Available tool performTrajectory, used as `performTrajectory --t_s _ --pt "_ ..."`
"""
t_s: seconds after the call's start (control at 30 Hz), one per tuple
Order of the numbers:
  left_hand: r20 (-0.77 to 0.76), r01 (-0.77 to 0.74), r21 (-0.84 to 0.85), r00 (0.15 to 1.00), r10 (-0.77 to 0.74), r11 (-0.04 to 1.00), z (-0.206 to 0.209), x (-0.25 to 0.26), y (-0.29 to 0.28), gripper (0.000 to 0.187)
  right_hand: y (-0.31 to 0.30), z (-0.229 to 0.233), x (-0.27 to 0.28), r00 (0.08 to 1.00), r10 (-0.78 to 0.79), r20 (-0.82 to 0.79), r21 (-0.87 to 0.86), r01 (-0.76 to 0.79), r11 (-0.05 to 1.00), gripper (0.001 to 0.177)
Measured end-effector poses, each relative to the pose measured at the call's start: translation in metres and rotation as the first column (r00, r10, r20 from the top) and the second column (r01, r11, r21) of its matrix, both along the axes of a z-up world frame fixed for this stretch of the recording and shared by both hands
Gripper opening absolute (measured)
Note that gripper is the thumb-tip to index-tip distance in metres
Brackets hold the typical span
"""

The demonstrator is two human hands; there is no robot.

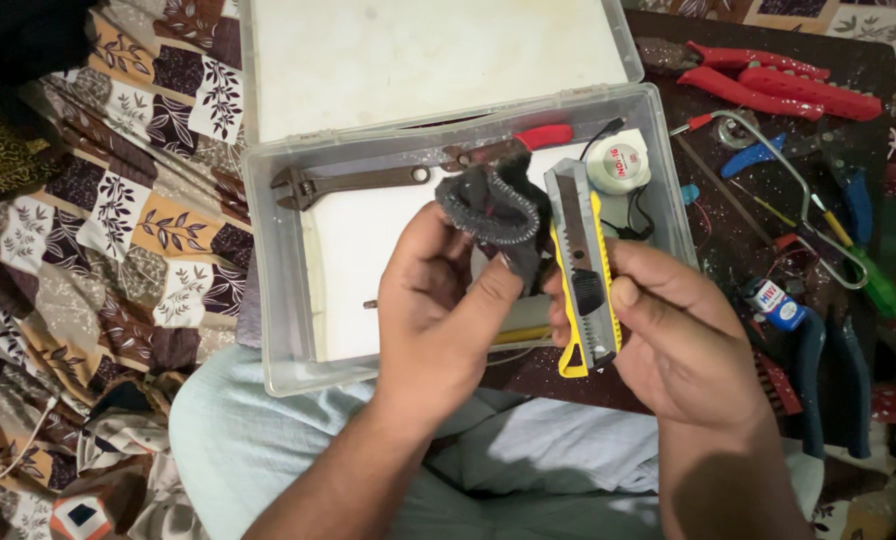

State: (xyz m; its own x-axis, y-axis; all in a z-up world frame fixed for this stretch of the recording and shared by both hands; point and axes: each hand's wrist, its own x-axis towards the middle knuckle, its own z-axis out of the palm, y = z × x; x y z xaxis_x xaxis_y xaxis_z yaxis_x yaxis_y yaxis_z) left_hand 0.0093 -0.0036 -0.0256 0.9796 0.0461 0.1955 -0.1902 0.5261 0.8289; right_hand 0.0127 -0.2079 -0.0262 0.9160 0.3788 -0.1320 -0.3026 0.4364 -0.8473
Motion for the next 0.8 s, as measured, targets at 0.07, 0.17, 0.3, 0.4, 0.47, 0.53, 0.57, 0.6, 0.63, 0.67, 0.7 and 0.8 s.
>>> performTrajectory --t_s 0.07,0.17,0.3,0.4,0.47,0.53,0.57,0.6,0.63,0.67,0.7,0.8 --pt "-0.020 0.024 -0.010 0.999 -0.024 1.000 -0.001 -0.001 0.001 0.035 -0.001 -0.001 -0.001 1.000 0.012 0.015 0.008 -0.013 1.000 0.048" --pt "-0.027 0.029 0.002 0.999 -0.029 1.000 -0.001 -0.001 0.001 0.029 -0.003 -0.003 -0.001 0.998 0.051 0.045 -0.014 -0.051 0.999 0.046" --pt "-0.038 0.016 0.043 0.999 -0.014 0.999 0.002 0.001 0.002 0.032 -0.005 -0.006 -0.002 0.995 0.098 -0.013 -0.037 -0.098 0.994 0.045" --pt "-0.016 0.009 0.092 1.000 -0.007 0.996 0.006 0.002 0.003 0.033 -0.003 -0.008 -0.004 0.995 0.092 -0.040 -0.107 -0.096 0.990 0.045" --pt "-0.098 0.044 0.038 0.994 -0.040 0.998 0.005 0.005 0.008 0.027 -0.002 -0.008 -0.004 0.996 0.069 -0.049 -0.138 -0.075 0.988 0.045" --pt "-0.140 0.030 0.042 0.990 -0.024 0.999 0.002 0.005 0.011 0.021 -0.004 -0.006 -0.004 0.995 0.083 -0.057 -0.166 -0.092 0.982 0.044" --pt "-0.140 0.001 0.075 0.990 0.010 0.997 -0.002 0.006 0.012 0.019 -0.005 -0.005 -0.004 0.994 0.089 -0.061 -0.181 -0.099 0.978 0.045" --pt "-0.138 -0.029 0.108 0.989 0.043 0.994 -0.006 0.007 0.012 0.016 -0.005 -0.006 -0.003 0.993 0.064 -0.096 -0.181 -0.081 0.980 0.044" --pt "-0.154 -0.044 0.121 0.986 0.063 0.992 -0.009 0.008 0.013 0.015 -0.004 -0.006 -0.004 0.991 0.037 -0.132 -0.183 -0.061 0.981 0.043" --pt "-0.170 -0.060 0.134 0.982 0.083 0.989 -0.012 0.009 0.013 0.015 -0.004 -0.007 -0.004 0.986 0.010 -0.168 -0.186 -0.042 0.982 0.043" --pt "-0.185 -0.074 0.147 0.977 0.101 0.986 -0.013 0.009 0.013 0.016 -0.005 -0.007 -0.004 0.988 0.021 -0.150 -0.157 -0.045 0.987 0.043" --pt "-0.094 0.000 0.079 0.996 0.007 0.997 -0.014 0.010 0.017 0.023 -0.006 -0.006 -0.001 0.991 0.029 -0.132 -0.105 -0.043 0.994 0.044"
